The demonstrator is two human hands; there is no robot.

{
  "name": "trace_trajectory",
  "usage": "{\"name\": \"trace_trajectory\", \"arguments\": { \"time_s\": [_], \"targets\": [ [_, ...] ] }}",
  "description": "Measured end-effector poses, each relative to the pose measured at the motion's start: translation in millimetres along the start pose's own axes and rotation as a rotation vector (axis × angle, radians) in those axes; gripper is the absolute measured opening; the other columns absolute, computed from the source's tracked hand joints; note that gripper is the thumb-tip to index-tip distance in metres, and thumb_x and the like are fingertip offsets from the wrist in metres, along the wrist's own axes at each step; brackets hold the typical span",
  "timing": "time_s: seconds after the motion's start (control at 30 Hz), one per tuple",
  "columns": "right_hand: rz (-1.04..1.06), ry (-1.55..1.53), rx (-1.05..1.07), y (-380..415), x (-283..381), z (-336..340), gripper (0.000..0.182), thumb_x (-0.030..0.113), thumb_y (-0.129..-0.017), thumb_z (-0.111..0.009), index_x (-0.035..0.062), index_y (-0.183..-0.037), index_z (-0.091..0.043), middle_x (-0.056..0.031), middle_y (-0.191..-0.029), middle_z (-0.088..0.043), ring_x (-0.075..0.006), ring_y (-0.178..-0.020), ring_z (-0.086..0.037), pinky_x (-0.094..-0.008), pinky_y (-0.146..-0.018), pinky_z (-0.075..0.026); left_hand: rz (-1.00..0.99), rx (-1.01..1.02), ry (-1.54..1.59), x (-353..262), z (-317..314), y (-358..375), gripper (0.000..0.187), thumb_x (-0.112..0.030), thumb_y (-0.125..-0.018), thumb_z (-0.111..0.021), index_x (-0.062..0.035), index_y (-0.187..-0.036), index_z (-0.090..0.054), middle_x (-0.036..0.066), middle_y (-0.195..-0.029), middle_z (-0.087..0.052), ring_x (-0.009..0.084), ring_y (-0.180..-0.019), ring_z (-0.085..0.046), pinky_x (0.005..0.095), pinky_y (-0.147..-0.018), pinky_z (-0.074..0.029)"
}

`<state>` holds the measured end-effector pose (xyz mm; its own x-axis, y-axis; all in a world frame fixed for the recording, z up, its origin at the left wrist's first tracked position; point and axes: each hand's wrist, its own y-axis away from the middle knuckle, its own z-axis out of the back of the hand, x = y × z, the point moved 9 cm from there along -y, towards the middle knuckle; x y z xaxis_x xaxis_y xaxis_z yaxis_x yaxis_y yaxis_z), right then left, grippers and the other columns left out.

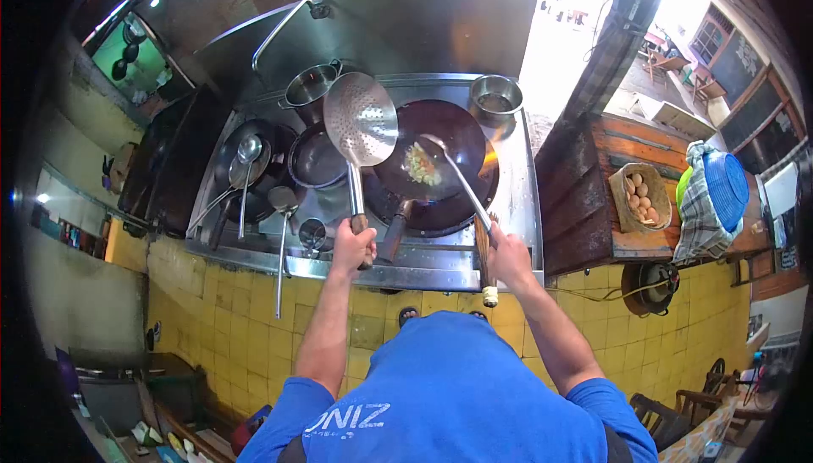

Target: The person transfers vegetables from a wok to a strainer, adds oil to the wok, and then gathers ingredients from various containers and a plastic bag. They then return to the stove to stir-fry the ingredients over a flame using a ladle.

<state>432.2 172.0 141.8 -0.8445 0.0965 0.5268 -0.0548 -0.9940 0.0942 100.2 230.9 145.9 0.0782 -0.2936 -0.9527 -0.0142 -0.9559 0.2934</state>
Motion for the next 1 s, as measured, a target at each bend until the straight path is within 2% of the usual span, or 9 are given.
{"name": "trace_trajectory", "arguments": {
  "time_s": [0.1, 0.23, 0.33, 0.6, 0.7, 0.73, 0.83, 0.87, 1.0],
  "targets": [
    [0.029, 0.039, -0.018, 21.3, -3.9, 3.2, 0.058, 0.011, -0.081, -0.055, 0.0076, -0.137, -0.042, -0.0259, -0.091, -0.060, -0.0446, -0.083, -0.063, -0.0501, -0.074, -0.051, 0.067, 0.005, 0.176, -2.8, 6.8, 22.5, 0.022, -0.003, -0.083, -0.060, -0.0049, -0.102, -0.047, 0.003, -0.073, -0.052, 0.0120, -0.056, -0.054, 0.0290, -0.045, -0.047],
    [0.041, 0.223, 0.167, 12.9, 2.8, 5.1, 0.060, 0.010, -0.081, -0.055, 0.0104, -0.139, -0.040, -0.0243, -0.102, -0.058, -0.0409, -0.087, -0.063, -0.0476, -0.074, -0.053, 0.146, 0.056, 0.352, 7.1, 7.6, 31.8, 0.023, -0.003, -0.084, -0.059, -0.0066, -0.104, -0.049, 0.002, -0.075, -0.052, 0.0113, -0.056, -0.053, 0.0278, -0.046, -0.046],
    [0.043, 0.200, 0.022, -15.1, 22.9, -16.9, 0.055, 0.007, -0.084, -0.049, 0.0095, -0.138, -0.040, -0.0226, -0.101, -0.058, -0.0397, -0.087, -0.064, -0.0473, -0.076, -0.052, 0.156, 0.060, 0.407, 11.9, -0.9, 36.2, 0.022, -0.003, -0.085, -0.059, -0.0068, -0.105, -0.050, 0.002, -0.074, -0.053, 0.0113, -0.057, -0.054, 0.0275, -0.047, -0.046],
    [0.061, 0.364, 0.141, 9.5, 10.5, 48.4, 0.058, 0.003, -0.082, -0.048, 0.0099, -0.139, -0.042, -0.0210, -0.103, -0.058, -0.0376, -0.087, -0.064, -0.0436, -0.077, -0.054, 0.110, 0.052, 0.307, 6.4, 14.8, 51.4, 0.022, -0.002, -0.083, -0.058, -0.0068, -0.101, -0.047, 0.002, -0.073, -0.052, 0.0109, -0.055, -0.054, 0.0283, -0.045, -0.048],
    [0.006, 0.311, -0.049, -36.2, 10.4, 6.6, 0.056, 0.004, -0.083, -0.046, 0.0074, -0.139, -0.042, -0.0220, -0.106, -0.058, -0.0377, -0.090, -0.064, -0.0427, -0.078, -0.054, 0.120, 0.058, 0.336, 8.1, 11.6, 46.6, 0.023, -0.002, -0.084, -0.059, -0.0066, -0.102, -0.046, 0.003, -0.073, -0.052, 0.0109, -0.056, -0.054, 0.0281, -0.046, -0.048],
    [-0.049, 0.281, -0.001, -41.6, 16.1, -4.9, 0.055, 0.005, -0.084, -0.046, 0.0046, -0.139, -0.040, -0.0224, -0.109, -0.057, -0.0373, -0.092, -0.064, -0.0437, -0.078, -0.054, 0.115, 0.058, 0.340, 9.8, 11.2, 44.8, 0.023, -0.002, -0.084, -0.059, -0.0062, -0.103, -0.046, 0.003, -0.073, -0.052, 0.0111, -0.056, -0.054, 0.0281, -0.047, -0.048],
    [0.088, 0.283, 0.022, -31.1, 28.5, -6.1, 0.056, 0.007, -0.085, -0.046, 0.0085, -0.141, -0.038, -0.0223, -0.108, -0.058, -0.0380, -0.094, -0.063, -0.0449, -0.079, -0.053, 0.108, 0.057, 0.296, 10.1, 17.4, 44.6, 0.024, -0.003, -0.084, -0.060, -0.0059, -0.103, -0.046, 0.003, -0.073, -0.052, 0.0116, -0.056, -0.055, 0.0280, -0.046, -0.048],
    [-0.009, 0.289, 0.100, -22.0, 20.4, 6.4, 0.055, 0.007, -0.084, -0.049, 0.0126, -0.138, -0.043, -0.0210, -0.103, -0.060, -0.0383, -0.093, -0.064, -0.0455, -0.078, -0.053, 0.109, 0.056, 0.298, 11.5, 20.7, 46.5, 0.024, -0.003, -0.084, -0.060, -0.0059, -0.103, -0.046, 0.003, -0.073, -0.052, 0.0116, -0.056, -0.055, 0.0280, -0.046, -0.048],
    [0.065, 0.229, 0.032, -17.4, -5.2, 39.3, 0.049, 0.010, -0.081, -0.051, 0.0096, -0.129, -0.054, -0.0189, -0.090, -0.062, -0.0352, -0.089, -0.064, -0.0455, -0.078, -0.051, 0.074, 0.053, 0.246, 10.0, 28.9, 54.8, 0.025, -0.004, -0.084, -0.060, -0.0047, -0.106, -0.047, 0.003, -0.073, -0.052, 0.0106, -0.056, -0.053, 0.0265, -0.045, -0.047]
  ]
}}
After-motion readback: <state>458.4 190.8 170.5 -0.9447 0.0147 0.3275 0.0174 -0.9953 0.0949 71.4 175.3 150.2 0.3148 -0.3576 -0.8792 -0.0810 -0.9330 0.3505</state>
